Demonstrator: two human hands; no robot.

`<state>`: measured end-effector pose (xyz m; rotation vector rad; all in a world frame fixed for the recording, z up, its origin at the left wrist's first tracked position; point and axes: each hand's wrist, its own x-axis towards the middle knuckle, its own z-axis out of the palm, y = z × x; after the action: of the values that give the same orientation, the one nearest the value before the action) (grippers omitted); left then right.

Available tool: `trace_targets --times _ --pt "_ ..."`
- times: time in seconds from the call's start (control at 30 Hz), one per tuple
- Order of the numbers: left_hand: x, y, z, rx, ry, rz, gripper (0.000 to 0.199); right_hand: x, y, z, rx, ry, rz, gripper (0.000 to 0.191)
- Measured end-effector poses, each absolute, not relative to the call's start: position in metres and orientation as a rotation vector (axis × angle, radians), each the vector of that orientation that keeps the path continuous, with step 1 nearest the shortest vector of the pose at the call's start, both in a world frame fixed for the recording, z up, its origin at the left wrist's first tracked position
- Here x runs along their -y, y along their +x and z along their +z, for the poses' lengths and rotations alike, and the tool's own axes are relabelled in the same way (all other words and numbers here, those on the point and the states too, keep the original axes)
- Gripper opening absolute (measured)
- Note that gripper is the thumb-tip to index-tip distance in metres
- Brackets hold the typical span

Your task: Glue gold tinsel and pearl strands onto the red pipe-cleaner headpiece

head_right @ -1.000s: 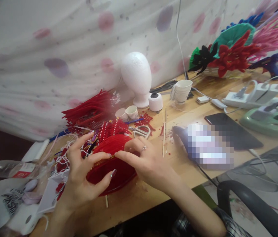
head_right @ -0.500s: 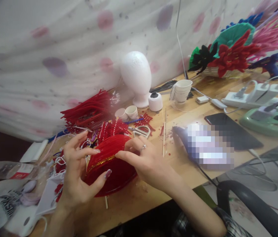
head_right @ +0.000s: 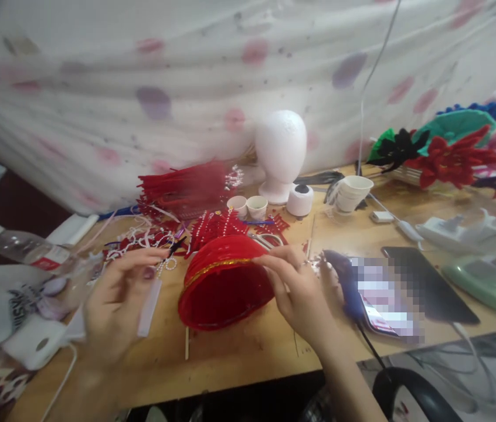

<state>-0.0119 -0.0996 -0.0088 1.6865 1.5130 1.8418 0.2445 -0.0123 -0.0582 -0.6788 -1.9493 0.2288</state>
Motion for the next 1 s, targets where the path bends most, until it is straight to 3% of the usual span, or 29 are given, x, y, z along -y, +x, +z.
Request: trace_targets --times 0.1,0.23,0.4,0.5,0.57,0.73,0.83,0.93,1.0 --pt "0.105 -0.002 -0.016 -1.525 1.777 1.716 0.020 0.012 0.249 -0.062 1.918 -0.740 0.277 0.028" --pt "0.115 -0.003 -0.025 -1.488 1.219 2.007 0.020 0.011 0.251 -0.066 1.851 -0.832 0.321 0.022" --pt "0.129 -0.011 -0.034 -1.340 0.683 2.074 0.045 0.011 0.249 -0.074 1.640 -0.918 0.258 0.028" --pt "0.133 -0.011 -0.033 -1.212 0.608 2.112 0.062 0.029 0.248 -0.073 1.405 -0.900 0.146 0.017" --pt "0.134 -0.007 -0.029 -1.150 0.616 2.137 0.063 0.051 0.243 -0.069 1.306 -0.845 0.085 0.014" --pt "0.133 0.024 -0.018 -0.944 0.730 2.326 0.054 0.111 0.204 -0.082 1.657 -0.563 0.403 0.027" --pt "0.133 0.046 -0.019 -0.878 0.693 2.577 0.039 0.128 0.167 -0.115 2.078 -0.151 0.493 0.056" --pt "0.139 0.059 -0.027 -0.880 0.753 2.741 0.027 0.135 0.144 -0.138 2.263 -0.242 0.596 0.072" --pt "0.147 0.067 -0.033 -0.945 0.897 2.631 0.034 0.138 0.142 -0.137 2.287 -0.244 0.701 0.074"
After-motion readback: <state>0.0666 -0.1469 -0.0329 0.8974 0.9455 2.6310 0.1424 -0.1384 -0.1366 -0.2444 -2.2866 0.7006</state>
